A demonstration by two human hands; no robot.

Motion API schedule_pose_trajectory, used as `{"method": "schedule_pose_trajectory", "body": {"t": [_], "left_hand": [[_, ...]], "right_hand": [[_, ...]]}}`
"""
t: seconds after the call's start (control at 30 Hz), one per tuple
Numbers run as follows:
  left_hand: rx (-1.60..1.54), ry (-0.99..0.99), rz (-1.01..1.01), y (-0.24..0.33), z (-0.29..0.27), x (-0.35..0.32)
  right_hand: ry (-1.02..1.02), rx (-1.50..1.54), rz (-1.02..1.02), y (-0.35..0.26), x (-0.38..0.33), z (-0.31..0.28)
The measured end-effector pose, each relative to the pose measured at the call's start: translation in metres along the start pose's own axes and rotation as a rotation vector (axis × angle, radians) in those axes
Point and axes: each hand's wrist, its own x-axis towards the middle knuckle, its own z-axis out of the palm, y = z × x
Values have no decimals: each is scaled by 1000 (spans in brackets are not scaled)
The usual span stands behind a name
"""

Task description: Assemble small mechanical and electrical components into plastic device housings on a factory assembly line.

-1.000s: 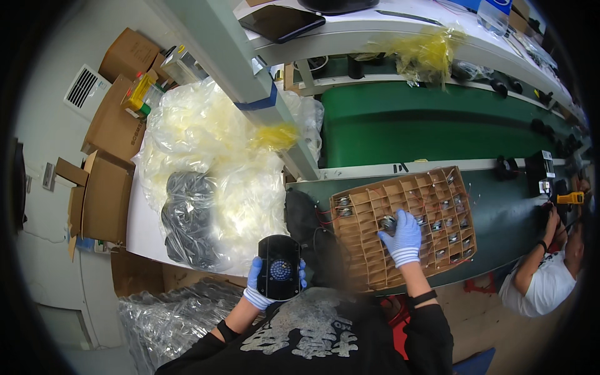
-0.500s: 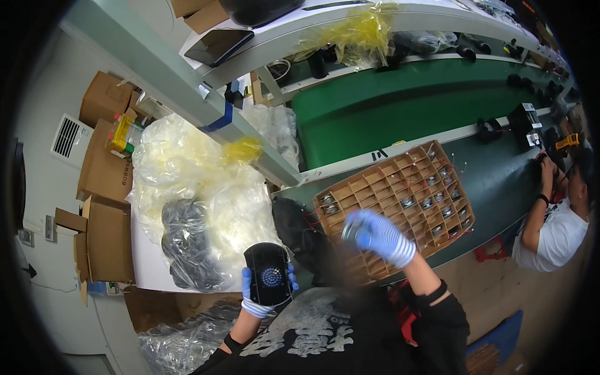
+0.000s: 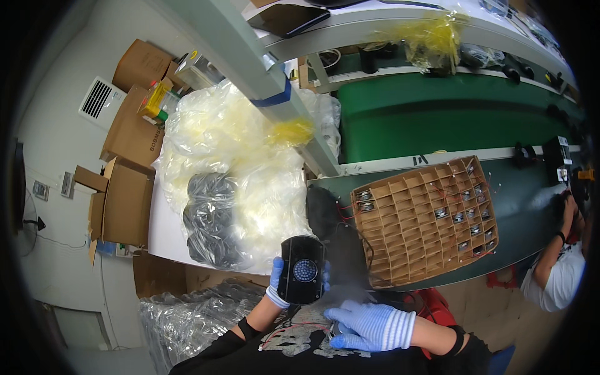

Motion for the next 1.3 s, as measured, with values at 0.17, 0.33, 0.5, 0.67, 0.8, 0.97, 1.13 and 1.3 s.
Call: {"method": "schedule_pose_trajectory", "body": {"t": [0.17,0.33,0.5,0.67,0.8,0.97,1.13,1.3], "left_hand": [[58,-10,3,0,7,-5],[59,115,14,-10,-2,-6],[110,149,76,-22,-26,-5],[118,122,37,-24,-30,-7],[233,174,38,-21,-28,-6],[201,194,81,-24,-27,-6],[295,197,93,-26,-40,-6],[276,202,41,-23,-17,-5]], "right_hand": [[150,204,30,-13,0,-24],[587,-98,13,-28,28,-18],[602,-630,-86,-1,58,-4],[518,-678,-69,1,66,2],[505,-714,-25,4,68,4],[525,-682,7,5,70,6],[408,-780,77,6,64,9],[460,-722,44,7,61,9]]}}
